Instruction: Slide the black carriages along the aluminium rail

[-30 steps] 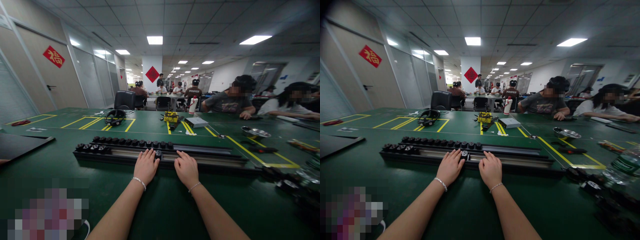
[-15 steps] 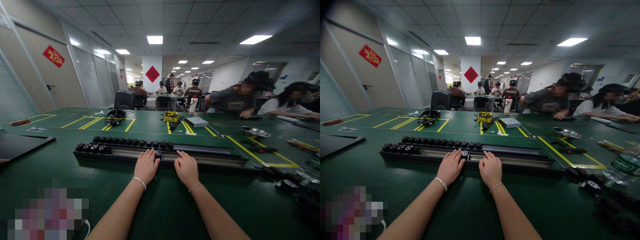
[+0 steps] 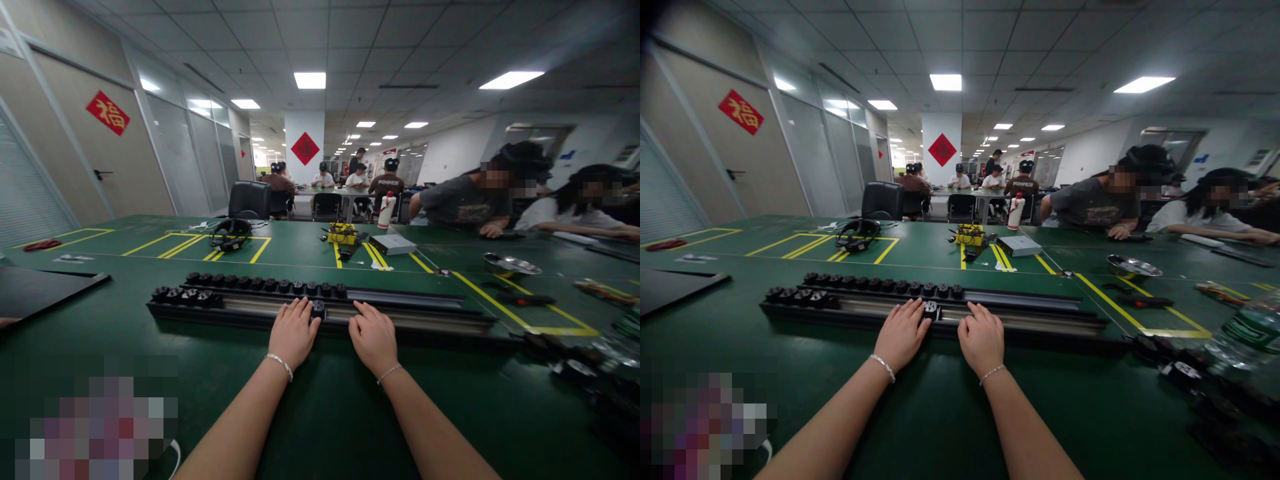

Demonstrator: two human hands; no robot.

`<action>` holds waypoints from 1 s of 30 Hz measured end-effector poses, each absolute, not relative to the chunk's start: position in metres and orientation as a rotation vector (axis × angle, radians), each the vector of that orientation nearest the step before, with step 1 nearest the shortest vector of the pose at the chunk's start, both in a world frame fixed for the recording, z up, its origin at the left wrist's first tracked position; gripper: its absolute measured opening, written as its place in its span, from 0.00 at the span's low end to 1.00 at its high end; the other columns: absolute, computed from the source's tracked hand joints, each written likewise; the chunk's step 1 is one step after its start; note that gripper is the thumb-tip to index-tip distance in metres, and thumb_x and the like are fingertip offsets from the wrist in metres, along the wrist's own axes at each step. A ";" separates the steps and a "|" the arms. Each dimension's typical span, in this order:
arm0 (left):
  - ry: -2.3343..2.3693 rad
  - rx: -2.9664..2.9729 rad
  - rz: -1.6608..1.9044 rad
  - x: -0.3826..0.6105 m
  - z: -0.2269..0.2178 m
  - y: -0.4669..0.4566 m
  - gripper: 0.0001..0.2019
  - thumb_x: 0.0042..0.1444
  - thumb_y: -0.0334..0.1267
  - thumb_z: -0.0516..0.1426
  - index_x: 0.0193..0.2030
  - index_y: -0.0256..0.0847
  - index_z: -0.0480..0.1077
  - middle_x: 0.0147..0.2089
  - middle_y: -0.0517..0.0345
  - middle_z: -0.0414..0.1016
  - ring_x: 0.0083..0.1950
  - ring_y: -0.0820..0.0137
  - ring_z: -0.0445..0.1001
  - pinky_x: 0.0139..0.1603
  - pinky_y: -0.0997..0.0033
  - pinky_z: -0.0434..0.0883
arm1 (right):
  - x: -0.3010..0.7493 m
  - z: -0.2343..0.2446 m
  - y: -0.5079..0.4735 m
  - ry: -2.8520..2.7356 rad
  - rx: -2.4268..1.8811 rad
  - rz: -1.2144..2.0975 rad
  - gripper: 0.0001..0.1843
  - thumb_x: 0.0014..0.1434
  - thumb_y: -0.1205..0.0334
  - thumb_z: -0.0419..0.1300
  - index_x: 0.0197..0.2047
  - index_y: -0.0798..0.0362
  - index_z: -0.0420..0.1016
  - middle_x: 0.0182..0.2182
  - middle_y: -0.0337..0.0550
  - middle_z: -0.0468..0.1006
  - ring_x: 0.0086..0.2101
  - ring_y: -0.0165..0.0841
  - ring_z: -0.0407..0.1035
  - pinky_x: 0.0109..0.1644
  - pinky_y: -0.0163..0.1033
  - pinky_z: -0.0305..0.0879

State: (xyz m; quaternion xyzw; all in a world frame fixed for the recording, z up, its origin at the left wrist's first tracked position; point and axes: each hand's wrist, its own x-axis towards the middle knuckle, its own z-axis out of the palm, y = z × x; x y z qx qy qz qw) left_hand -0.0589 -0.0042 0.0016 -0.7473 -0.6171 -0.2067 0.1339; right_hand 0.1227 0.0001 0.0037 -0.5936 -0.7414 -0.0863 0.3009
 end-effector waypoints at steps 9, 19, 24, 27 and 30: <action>-1.794 -2.175 -0.602 -0.060 0.001 -0.004 0.25 0.60 0.48 0.38 0.58 0.41 0.61 0.61 0.57 0.61 0.63 0.66 0.55 0.62 0.58 0.53 | 0.123 0.005 0.000 -1.969 -1.581 -0.234 0.17 0.58 0.61 0.46 0.26 0.50 0.73 0.51 0.39 0.70 0.53 0.35 0.60 0.53 0.45 0.51; -1.815 -2.193 -0.590 -0.058 0.004 -0.006 0.25 0.60 0.48 0.38 0.58 0.42 0.61 0.61 0.58 0.61 0.63 0.66 0.55 0.62 0.58 0.53 | 0.123 0.002 0.002 -1.974 -1.584 -0.255 0.16 0.58 0.61 0.46 0.27 0.50 0.73 0.51 0.39 0.70 0.53 0.35 0.60 0.52 0.44 0.52; -1.816 -2.196 -0.595 -0.059 0.001 -0.004 0.25 0.60 0.49 0.37 0.58 0.42 0.60 0.61 0.59 0.60 0.63 0.66 0.54 0.63 0.57 0.51 | 0.123 0.002 0.002 -1.970 -1.586 -0.252 0.16 0.58 0.61 0.46 0.27 0.50 0.73 0.51 0.38 0.70 0.53 0.35 0.60 0.52 0.44 0.52; -1.824 -2.194 -0.585 -0.059 0.002 -0.004 0.25 0.60 0.49 0.37 0.58 0.43 0.60 0.62 0.59 0.60 0.63 0.66 0.54 0.63 0.57 0.52 | 0.123 0.002 0.002 -1.971 -1.591 -0.247 0.16 0.58 0.61 0.46 0.27 0.50 0.74 0.51 0.39 0.70 0.53 0.35 0.60 0.52 0.45 0.52; -1.824 -2.191 -0.587 -0.058 0.003 -0.005 0.25 0.60 0.49 0.37 0.58 0.44 0.60 0.61 0.58 0.60 0.63 0.66 0.54 0.62 0.57 0.52 | 0.123 0.004 0.001 -1.975 -1.590 -0.240 0.17 0.58 0.61 0.46 0.27 0.50 0.74 0.51 0.40 0.70 0.53 0.35 0.60 0.52 0.45 0.52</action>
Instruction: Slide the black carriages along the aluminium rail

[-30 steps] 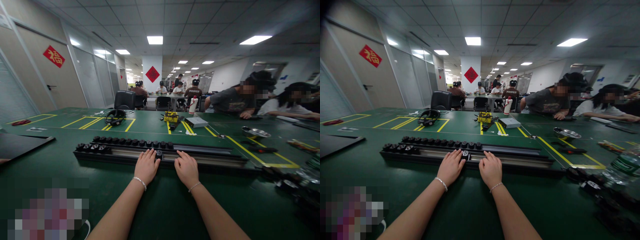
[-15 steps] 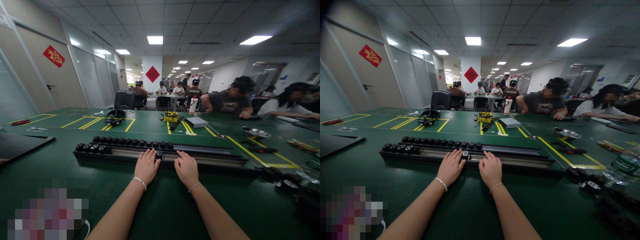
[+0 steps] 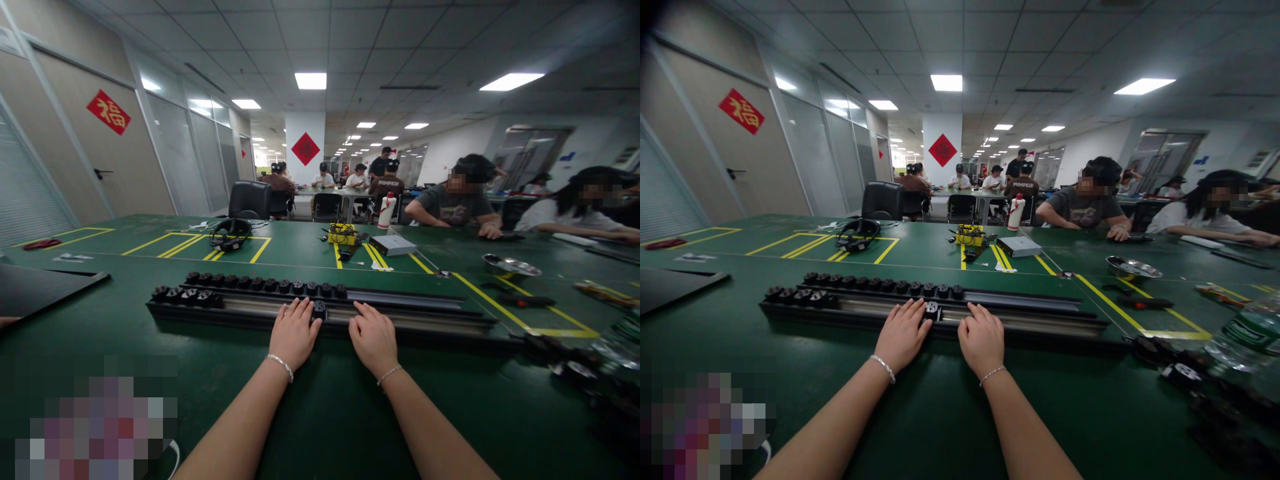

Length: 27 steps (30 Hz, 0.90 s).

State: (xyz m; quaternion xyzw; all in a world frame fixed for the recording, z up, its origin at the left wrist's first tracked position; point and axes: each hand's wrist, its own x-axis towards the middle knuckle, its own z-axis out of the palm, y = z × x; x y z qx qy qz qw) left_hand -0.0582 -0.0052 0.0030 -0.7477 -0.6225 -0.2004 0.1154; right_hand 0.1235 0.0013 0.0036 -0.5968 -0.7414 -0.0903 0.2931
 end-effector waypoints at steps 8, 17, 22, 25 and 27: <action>-1.788 -2.169 -0.618 -0.056 0.001 -0.006 0.24 0.60 0.48 0.39 0.58 0.43 0.60 0.61 0.56 0.60 0.63 0.65 0.54 0.63 0.56 0.50 | 0.123 0.005 0.000 -1.976 -1.571 -0.234 0.17 0.58 0.61 0.45 0.27 0.50 0.74 0.51 0.41 0.70 0.53 0.36 0.59 0.52 0.45 0.52; -1.781 -2.177 -0.615 -0.055 0.002 -0.007 0.24 0.60 0.47 0.39 0.57 0.42 0.61 0.61 0.56 0.61 0.62 0.66 0.56 0.63 0.58 0.51 | 0.123 0.005 0.000 -1.992 -1.581 -0.239 0.17 0.58 0.61 0.45 0.28 0.50 0.74 0.51 0.40 0.70 0.53 0.35 0.59 0.52 0.44 0.52; -1.771 -2.178 -0.624 -0.056 0.001 -0.006 0.24 0.60 0.48 0.38 0.57 0.42 0.61 0.61 0.57 0.61 0.63 0.66 0.55 0.63 0.58 0.51 | 0.123 0.006 0.000 -1.982 -1.576 -0.247 0.17 0.58 0.61 0.46 0.28 0.51 0.74 0.51 0.41 0.70 0.52 0.36 0.60 0.52 0.45 0.52; -1.775 -2.183 -0.621 -0.056 0.001 -0.006 0.24 0.60 0.48 0.38 0.57 0.43 0.61 0.61 0.57 0.61 0.63 0.66 0.55 0.63 0.58 0.51 | 0.123 0.005 0.000 -1.981 -1.574 -0.245 0.17 0.58 0.61 0.45 0.27 0.50 0.74 0.51 0.41 0.70 0.53 0.36 0.60 0.52 0.45 0.53; -1.777 -2.187 -0.620 -0.056 0.001 -0.006 0.24 0.60 0.48 0.38 0.58 0.43 0.61 0.61 0.57 0.61 0.63 0.66 0.55 0.63 0.57 0.51 | 0.123 0.004 0.000 -1.980 -1.574 -0.244 0.17 0.58 0.61 0.45 0.27 0.50 0.74 0.51 0.40 0.70 0.53 0.36 0.60 0.52 0.45 0.52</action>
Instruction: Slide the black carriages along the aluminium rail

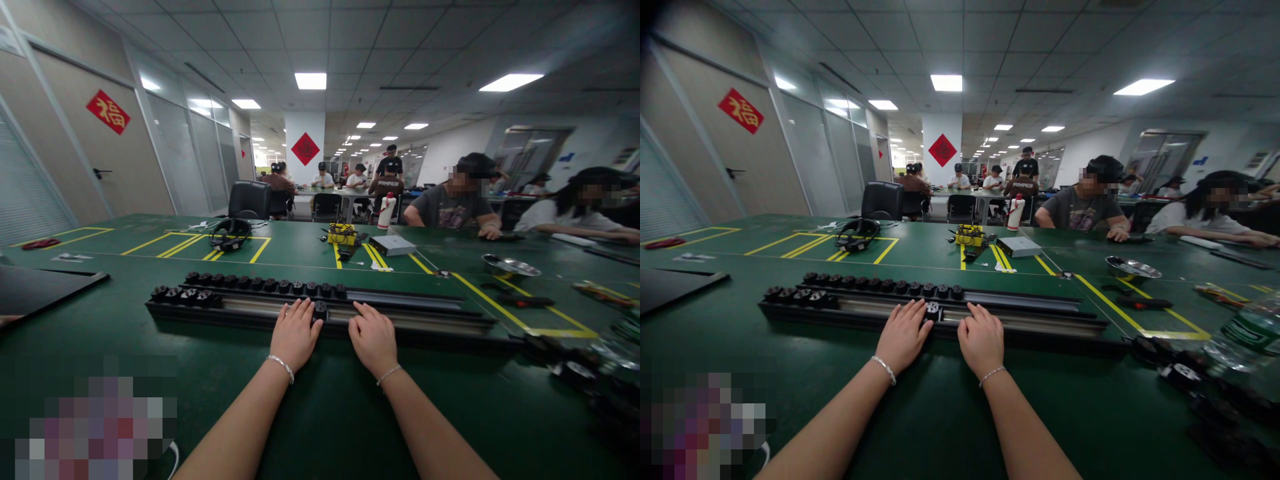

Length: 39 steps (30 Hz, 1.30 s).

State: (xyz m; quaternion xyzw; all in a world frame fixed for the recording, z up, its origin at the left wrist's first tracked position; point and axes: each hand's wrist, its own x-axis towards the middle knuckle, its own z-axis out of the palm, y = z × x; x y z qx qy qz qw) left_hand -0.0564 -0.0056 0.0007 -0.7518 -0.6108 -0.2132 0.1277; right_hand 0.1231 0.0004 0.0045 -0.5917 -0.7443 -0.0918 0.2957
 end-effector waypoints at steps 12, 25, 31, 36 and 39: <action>-1.799 -2.212 -0.609 -0.056 0.004 -0.007 0.25 0.60 0.49 0.38 0.58 0.43 0.60 0.61 0.57 0.60 0.63 0.65 0.54 0.63 0.56 0.51 | 0.123 0.005 0.000 -1.979 -1.583 -0.250 0.17 0.58 0.61 0.45 0.27 0.49 0.74 0.51 0.39 0.70 0.53 0.35 0.60 0.52 0.45 0.52; -1.785 -2.196 -0.617 -0.055 0.003 -0.007 0.24 0.60 0.48 0.38 0.58 0.45 0.61 0.61 0.59 0.61 0.63 0.66 0.55 0.62 0.56 0.52 | 0.123 0.004 0.001 -1.974 -1.574 -0.247 0.16 0.58 0.61 0.46 0.28 0.50 0.74 0.51 0.40 0.70 0.53 0.35 0.60 0.53 0.45 0.52; -1.778 -2.195 -0.636 -0.055 0.002 -0.007 0.24 0.60 0.49 0.38 0.58 0.45 0.60 0.61 0.60 0.61 0.63 0.65 0.54 0.62 0.56 0.51 | 0.122 0.006 0.000 -1.977 -1.591 -0.240 0.17 0.58 0.61 0.45 0.27 0.50 0.73 0.51 0.40 0.70 0.53 0.35 0.60 0.52 0.45 0.52; -1.786 -2.206 -0.631 -0.055 0.003 -0.008 0.24 0.60 0.49 0.37 0.58 0.45 0.60 0.61 0.60 0.61 0.63 0.65 0.55 0.62 0.55 0.51 | 0.123 0.006 -0.001 -1.982 -1.590 -0.237 0.17 0.58 0.61 0.45 0.27 0.50 0.73 0.51 0.40 0.70 0.53 0.35 0.60 0.53 0.45 0.52; -1.784 -2.210 -0.633 -0.054 0.003 -0.008 0.24 0.60 0.49 0.37 0.58 0.46 0.60 0.61 0.60 0.61 0.63 0.65 0.55 0.62 0.55 0.51 | 0.123 0.005 -0.001 -1.983 -1.590 -0.237 0.17 0.58 0.61 0.45 0.27 0.50 0.73 0.51 0.40 0.70 0.53 0.35 0.59 0.52 0.45 0.52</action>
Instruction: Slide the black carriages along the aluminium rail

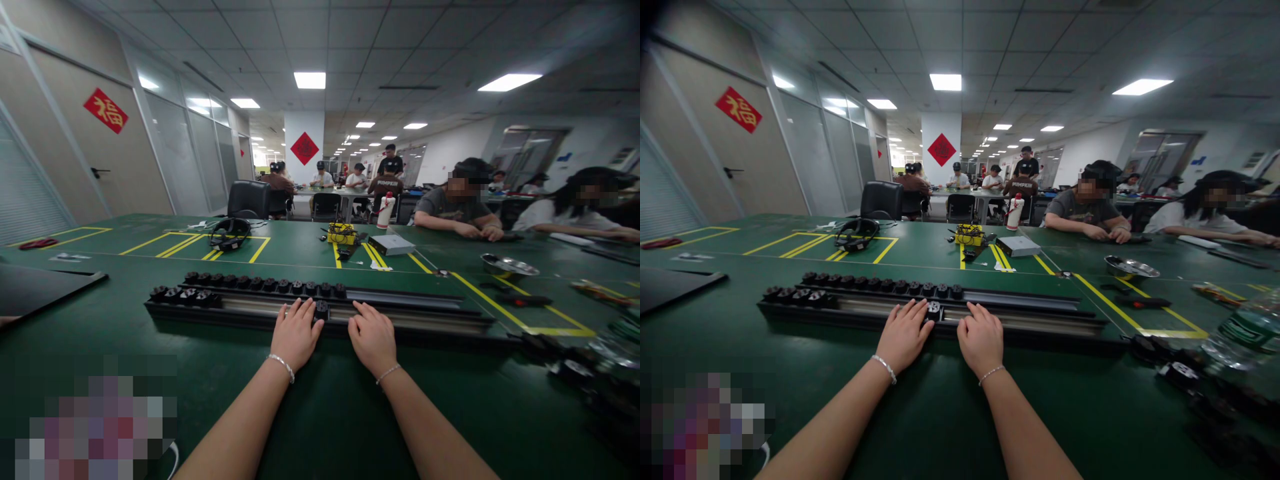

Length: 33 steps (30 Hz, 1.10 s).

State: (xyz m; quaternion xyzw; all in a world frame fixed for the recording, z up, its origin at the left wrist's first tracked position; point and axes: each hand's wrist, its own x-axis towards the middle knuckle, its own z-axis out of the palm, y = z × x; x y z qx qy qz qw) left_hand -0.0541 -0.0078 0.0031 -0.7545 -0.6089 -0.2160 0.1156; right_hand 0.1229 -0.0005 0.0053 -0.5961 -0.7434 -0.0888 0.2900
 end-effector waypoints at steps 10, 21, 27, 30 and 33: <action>-1.783 -2.205 -0.626 -0.054 0.001 -0.007 0.24 0.60 0.49 0.37 0.57 0.46 0.61 0.61 0.61 0.60 0.62 0.66 0.55 0.62 0.56 0.51 | 0.123 0.002 0.002 -1.966 -1.568 -0.260 0.17 0.58 0.61 0.46 0.27 0.50 0.74 0.51 0.40 0.70 0.52 0.36 0.60 0.52 0.44 0.52; -1.794 -2.211 -0.605 -0.054 0.002 -0.006 0.24 0.60 0.49 0.37 0.58 0.45 0.60 0.61 0.61 0.60 0.63 0.66 0.55 0.61 0.55 0.52 | 0.123 0.002 0.002 -1.964 -1.568 -0.270 0.17 0.58 0.61 0.46 0.26 0.50 0.73 0.51 0.40 0.71 0.52 0.35 0.60 0.52 0.44 0.52; -1.787 -2.194 -0.616 -0.053 0.003 -0.007 0.24 0.60 0.49 0.37 0.58 0.46 0.60 0.61 0.60 0.61 0.62 0.65 0.55 0.61 0.54 0.52 | 0.123 0.000 0.003 -1.967 -1.567 -0.276 0.16 0.57 0.61 0.46 0.26 0.50 0.73 0.51 0.40 0.71 0.53 0.35 0.60 0.52 0.44 0.52; -1.786 -2.188 -0.620 -0.052 0.002 -0.007 0.24 0.60 0.50 0.38 0.58 0.47 0.60 0.61 0.60 0.61 0.62 0.65 0.55 0.61 0.54 0.52 | 0.124 0.000 0.003 -1.966 -1.574 -0.274 0.16 0.58 0.61 0.46 0.27 0.50 0.73 0.51 0.39 0.70 0.53 0.35 0.60 0.52 0.44 0.52; -1.785 -2.187 -0.614 -0.052 0.003 -0.007 0.24 0.60 0.49 0.38 0.58 0.47 0.60 0.61 0.60 0.61 0.63 0.65 0.55 0.61 0.54 0.53 | 0.124 0.000 0.003 -1.970 -1.578 -0.273 0.16 0.58 0.61 0.46 0.27 0.50 0.73 0.51 0.39 0.70 0.53 0.35 0.60 0.52 0.44 0.52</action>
